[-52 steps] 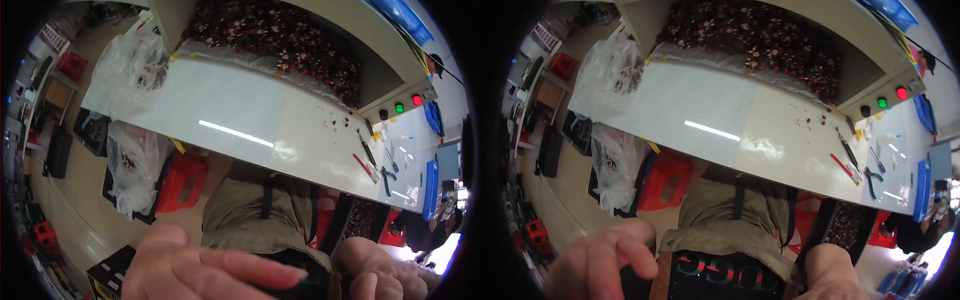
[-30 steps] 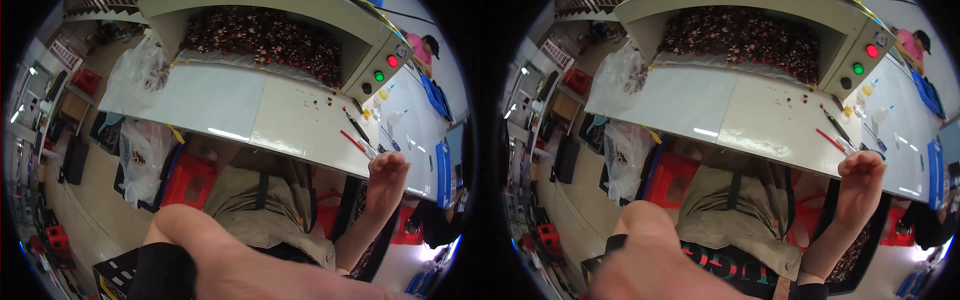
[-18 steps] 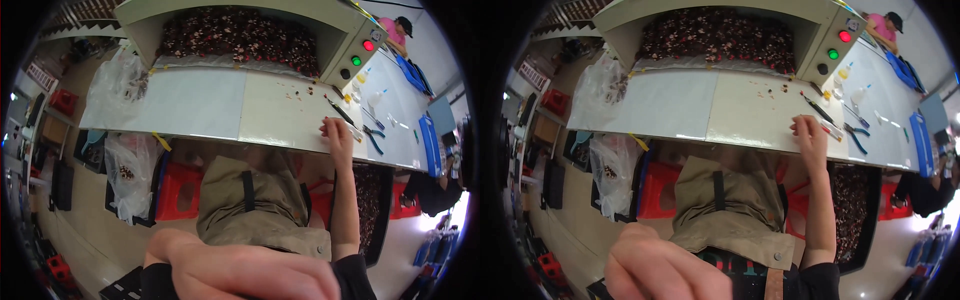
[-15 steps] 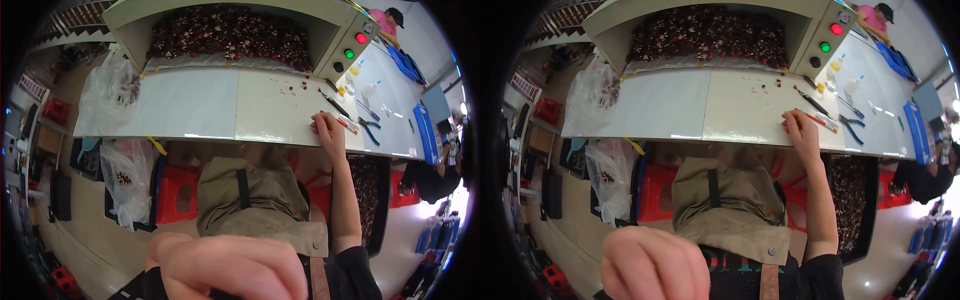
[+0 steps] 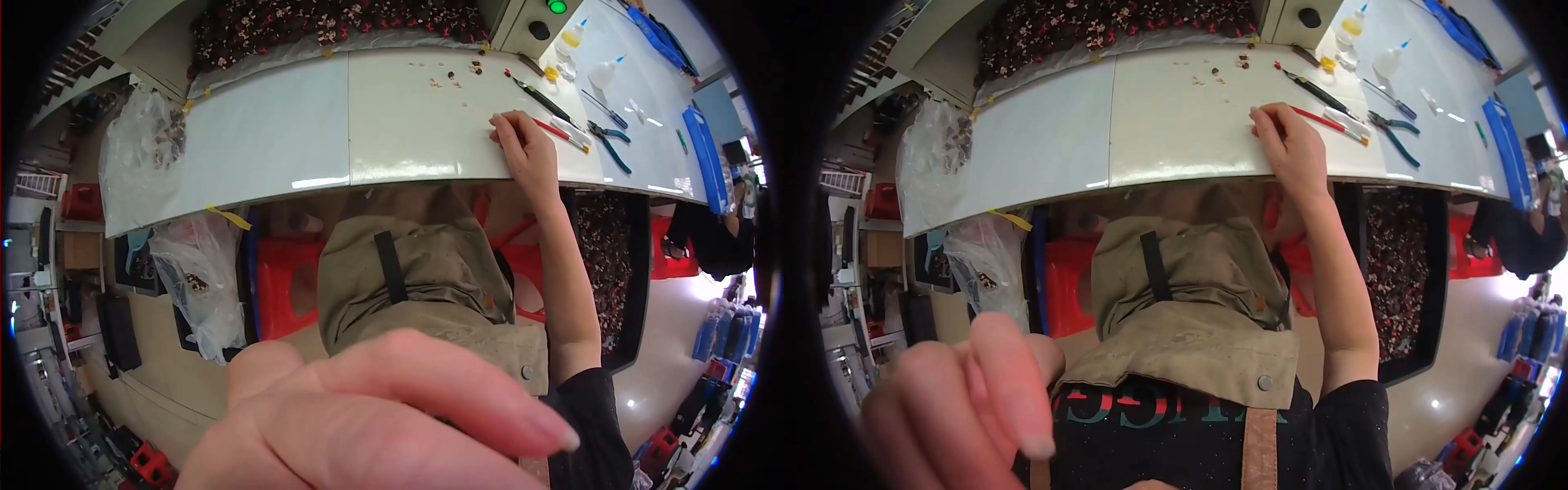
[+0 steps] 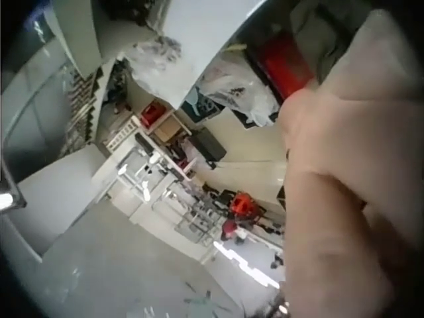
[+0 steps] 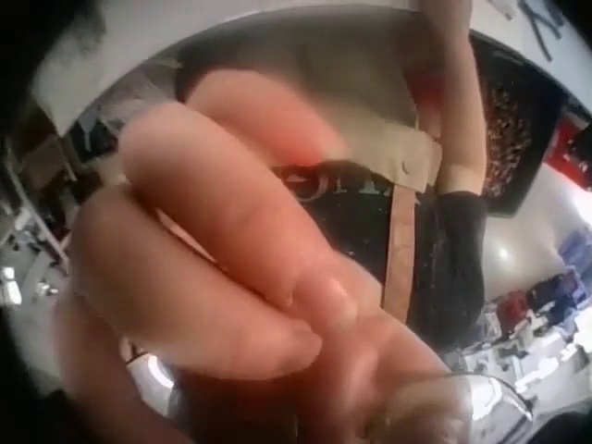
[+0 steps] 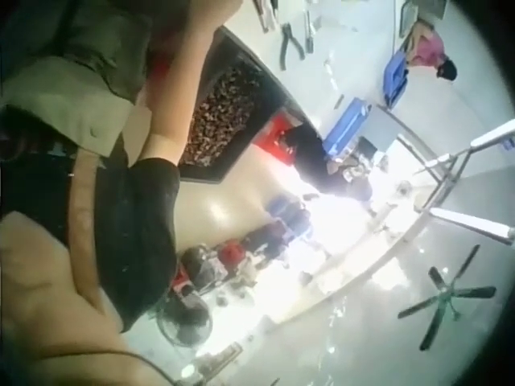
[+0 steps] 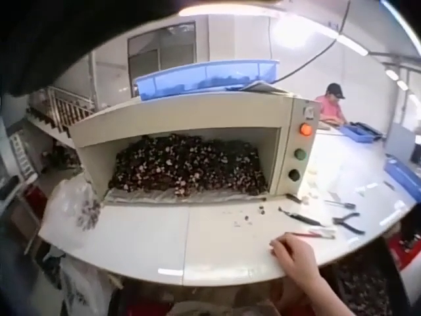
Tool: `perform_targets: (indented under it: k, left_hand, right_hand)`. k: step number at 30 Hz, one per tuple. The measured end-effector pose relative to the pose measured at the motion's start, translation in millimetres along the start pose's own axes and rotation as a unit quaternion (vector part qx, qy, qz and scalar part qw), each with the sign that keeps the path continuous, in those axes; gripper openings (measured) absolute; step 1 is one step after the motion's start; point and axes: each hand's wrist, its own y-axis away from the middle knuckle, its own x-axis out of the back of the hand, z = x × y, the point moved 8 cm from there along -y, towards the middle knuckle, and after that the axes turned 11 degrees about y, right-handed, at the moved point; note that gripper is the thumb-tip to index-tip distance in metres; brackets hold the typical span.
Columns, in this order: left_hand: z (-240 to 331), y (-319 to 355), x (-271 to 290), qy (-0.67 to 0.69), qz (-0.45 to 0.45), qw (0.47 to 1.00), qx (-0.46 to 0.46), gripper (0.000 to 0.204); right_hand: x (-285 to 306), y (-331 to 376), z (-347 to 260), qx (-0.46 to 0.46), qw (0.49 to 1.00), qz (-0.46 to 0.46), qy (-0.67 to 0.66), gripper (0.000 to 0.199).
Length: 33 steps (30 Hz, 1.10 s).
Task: Assembling and gluing small decorative figurines at a factory workbench.
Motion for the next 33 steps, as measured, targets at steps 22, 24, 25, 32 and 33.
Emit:
perform_targets:
  k: [22, 24, 25, 32, 33]
  left_hand:
    - [-115, -242, 235, -0.424, 0.152, 0.888, 0.096, 0.022]
    - [-124, -277, 270, -0.475, 0.120, 0.869, 0.066, 0.024]
    - [-124, -294, 276, -0.525, 0.090, 0.846, 0.038, 0.027]
    - [-178, -349, 280, -0.688, -0.102, 0.705, -0.140, 0.033]
    - [-179, -356, 283, -0.667, -0.073, 0.738, -0.070, 0.032]
  right_hand:
    - [11, -23, -19, 0.109, 0.992, -0.036, 0.058, 0.017]
    - [11, -25, -21, 0.111, 0.990, -0.039, 0.071, 0.018]
    - [12, -25, -23, 0.112, 0.989, -0.044, 0.082, 0.019]
    - [11, -24, -18, 0.099, 0.989, -0.034, 0.107, 0.020]
    - [12, -25, -18, 0.101, 0.988, -0.027, 0.114, 0.022]
